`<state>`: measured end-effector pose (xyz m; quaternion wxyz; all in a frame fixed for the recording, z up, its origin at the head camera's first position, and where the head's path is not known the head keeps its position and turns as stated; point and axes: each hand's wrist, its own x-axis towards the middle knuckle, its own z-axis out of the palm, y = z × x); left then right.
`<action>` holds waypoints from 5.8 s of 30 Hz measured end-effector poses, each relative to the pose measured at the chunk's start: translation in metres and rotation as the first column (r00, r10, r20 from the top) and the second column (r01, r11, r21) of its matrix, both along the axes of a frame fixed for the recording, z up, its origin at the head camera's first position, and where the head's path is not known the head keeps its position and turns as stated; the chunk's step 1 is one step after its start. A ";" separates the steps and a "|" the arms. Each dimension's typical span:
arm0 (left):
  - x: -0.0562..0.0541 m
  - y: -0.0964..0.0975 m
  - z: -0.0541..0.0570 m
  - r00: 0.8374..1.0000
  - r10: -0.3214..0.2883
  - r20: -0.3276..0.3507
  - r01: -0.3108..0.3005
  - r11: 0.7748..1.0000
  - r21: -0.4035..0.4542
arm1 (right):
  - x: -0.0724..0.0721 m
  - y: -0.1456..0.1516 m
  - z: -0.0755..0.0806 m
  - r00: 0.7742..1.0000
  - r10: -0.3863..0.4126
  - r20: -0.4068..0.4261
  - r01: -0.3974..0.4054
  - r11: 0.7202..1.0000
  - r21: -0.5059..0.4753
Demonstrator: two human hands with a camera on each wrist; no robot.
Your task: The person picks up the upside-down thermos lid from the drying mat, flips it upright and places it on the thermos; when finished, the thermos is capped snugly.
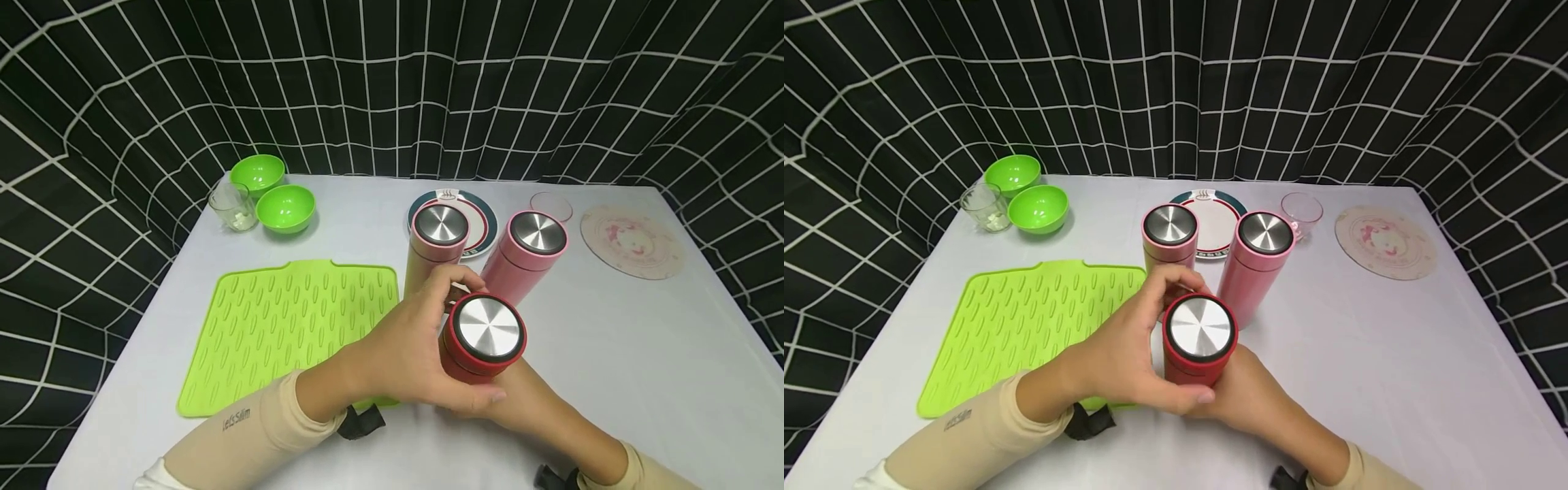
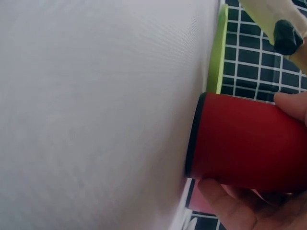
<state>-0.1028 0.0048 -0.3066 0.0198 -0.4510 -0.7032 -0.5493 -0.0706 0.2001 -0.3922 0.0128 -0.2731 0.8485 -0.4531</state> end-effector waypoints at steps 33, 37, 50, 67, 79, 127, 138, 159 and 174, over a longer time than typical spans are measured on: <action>0.000 -0.002 0.002 0.998 0.051 0.042 -0.051 0.999 -0.016 | -0.002 -0.002 0.003 0.988 0.023 0.152 -0.018 0.999 -0.037; -0.003 -0.006 0.005 0.996 -0.029 0.087 0.031 0.999 -0.022 | -0.004 -0.003 0.003 0.985 0.041 0.165 -0.035 0.998 -0.043; -0.011 -0.012 0.003 0.952 -0.175 0.250 0.194 0.980 -0.050 | -0.004 -0.001 0.001 0.987 0.020 0.157 -0.015 0.999 -0.032; -0.001 -0.009 0.003 0.988 -0.002 0.154 0.011 0.998 -0.054 | -0.006 -0.003 0.002 0.988 0.066 0.142 -0.061 0.997 -0.041; -0.008 -0.007 -0.001 0.979 -0.078 0.191 0.066 0.995 0.071 | -0.004 -0.002 0.004 0.980 0.021 0.200 -0.016 1.000 -0.025; -0.016 -0.009 -0.004 0.956 -0.127 0.264 0.117 0.992 0.054 | -0.007 0.004 0.003 0.985 -0.029 0.172 0.013 0.995 0.095; 0.001 0.003 -0.006 0.993 0.104 0.050 -0.102 0.994 -0.025 | -0.008 0.005 0.004 0.996 -0.047 0.070 0.033 0.981 0.191; -0.020 -0.002 -0.007 0.943 -0.189 0.274 0.175 0.982 0.075 | -0.012 0.005 0.008 0.994 -0.017 0.107 -0.001 0.986 0.167; -0.015 -0.004 -0.013 0.969 -0.134 0.208 0.093 0.976 0.195 | -0.013 0.002 0.005 0.984 0.045 0.172 -0.053 0.998 0.041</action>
